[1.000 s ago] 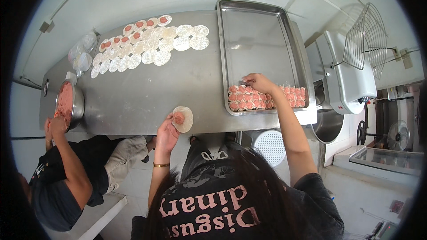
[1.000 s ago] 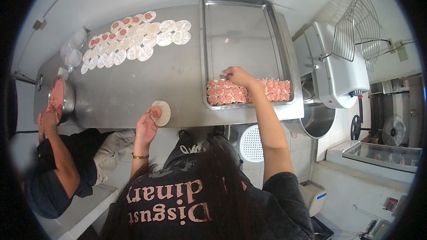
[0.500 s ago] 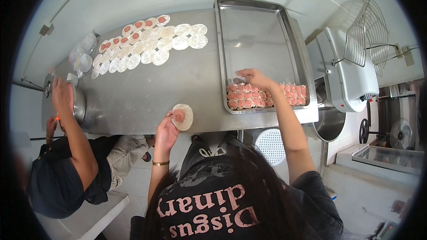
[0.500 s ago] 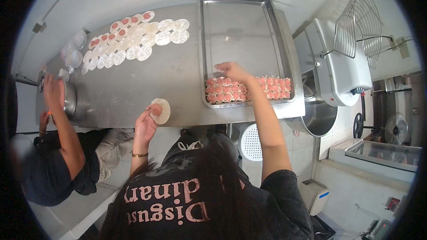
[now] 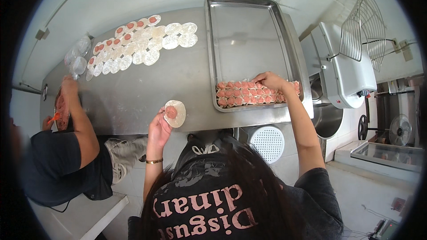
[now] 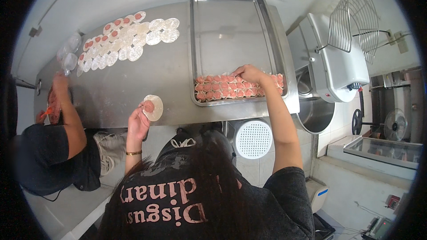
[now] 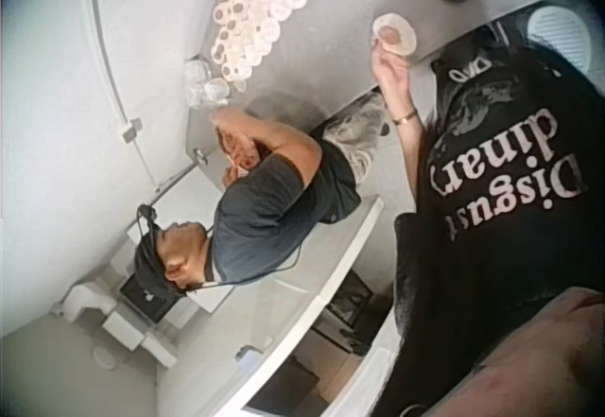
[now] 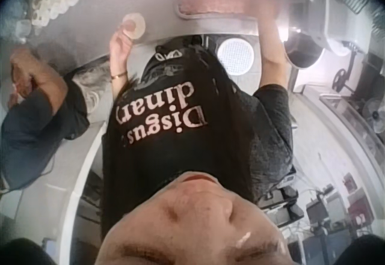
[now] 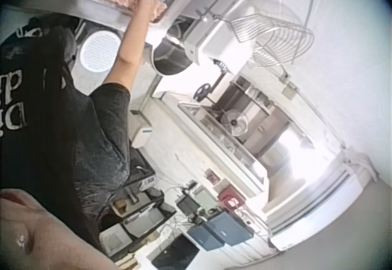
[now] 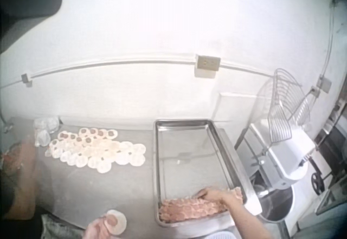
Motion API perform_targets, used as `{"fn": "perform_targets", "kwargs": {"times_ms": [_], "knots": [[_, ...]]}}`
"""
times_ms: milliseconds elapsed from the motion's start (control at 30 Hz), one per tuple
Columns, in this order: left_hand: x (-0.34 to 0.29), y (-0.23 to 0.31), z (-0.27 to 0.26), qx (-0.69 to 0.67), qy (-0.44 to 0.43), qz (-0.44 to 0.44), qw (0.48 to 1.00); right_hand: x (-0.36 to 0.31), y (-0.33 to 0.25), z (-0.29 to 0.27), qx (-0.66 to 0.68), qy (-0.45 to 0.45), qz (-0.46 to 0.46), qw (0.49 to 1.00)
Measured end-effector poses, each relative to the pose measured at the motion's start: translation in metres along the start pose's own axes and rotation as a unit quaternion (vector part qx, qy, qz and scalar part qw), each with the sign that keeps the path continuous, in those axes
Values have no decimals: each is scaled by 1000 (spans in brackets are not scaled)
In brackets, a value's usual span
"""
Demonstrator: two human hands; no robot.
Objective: The person places small portions of pink filling onto round dough wrappers laid out on a stainless steel table, then folds and pleats each wrapper to form dumplings. The finished dumplings are placed in neat rows on a metal tray. A coworker is visible across the table performing the same task.
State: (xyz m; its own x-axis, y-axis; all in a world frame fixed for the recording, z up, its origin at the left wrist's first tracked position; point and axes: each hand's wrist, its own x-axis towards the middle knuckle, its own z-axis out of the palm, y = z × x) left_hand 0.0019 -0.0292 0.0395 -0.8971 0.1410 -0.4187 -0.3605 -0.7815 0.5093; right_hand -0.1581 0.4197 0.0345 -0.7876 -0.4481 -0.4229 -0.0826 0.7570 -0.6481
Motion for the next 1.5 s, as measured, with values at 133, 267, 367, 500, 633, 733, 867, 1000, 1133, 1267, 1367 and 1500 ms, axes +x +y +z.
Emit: {"fn": "perform_targets", "kwargs": {"times_ms": [133, 267, 367, 500, 633, 733, 867, 1000, 1133, 1267, 1367, 1500], "knots": [[2, 2, 8, 3, -14, 0, 1000, 4, 2, -1, -18, 1, 4, 1000], [1, 2, 12, 13, -13, 9, 1000, 11, 2, 7, 10, 66, -81, 994], [0, 0, 13, 21, -30, 11, 999, 16, 4, 10, 25, -2, -53, 998], [0, -5, 14, 27, 0, -4, 1000, 19, 5, 7, 25, -10, -45, 999], [1, -17, 14, 25, 11, -20, 999, 23, -5, 8, 72, 31, -102, 992], [1, -22, 13, 17, 3, -21, 1000, 29, -18, 11, 24, -41, -58, 997], [-1, -21, 9, 15, -22, -12, 1000, 33, -24, 11, 2, -76, -50, 996], [-3, -15, 5, 5, 0, -8, 1000, 40, -19, 11, 52, -26, -84, 995], [-4, -12, 4, 9, 7, -4, 1000, 33, 17, -19, 62, 54, -61, 995], [-5, -9, -2, 14, 26, -6, 1000, 1, 60, -57, -40, 77, 53, 995], [-2, -7, -6, 8, 11, -12, 1000, -11, 61, -50, -20, 58, 31, 998], [5, -9, -3, 47, -11, -19, 999, -21, 47, -34, -5, 31, 36, 999]]}}
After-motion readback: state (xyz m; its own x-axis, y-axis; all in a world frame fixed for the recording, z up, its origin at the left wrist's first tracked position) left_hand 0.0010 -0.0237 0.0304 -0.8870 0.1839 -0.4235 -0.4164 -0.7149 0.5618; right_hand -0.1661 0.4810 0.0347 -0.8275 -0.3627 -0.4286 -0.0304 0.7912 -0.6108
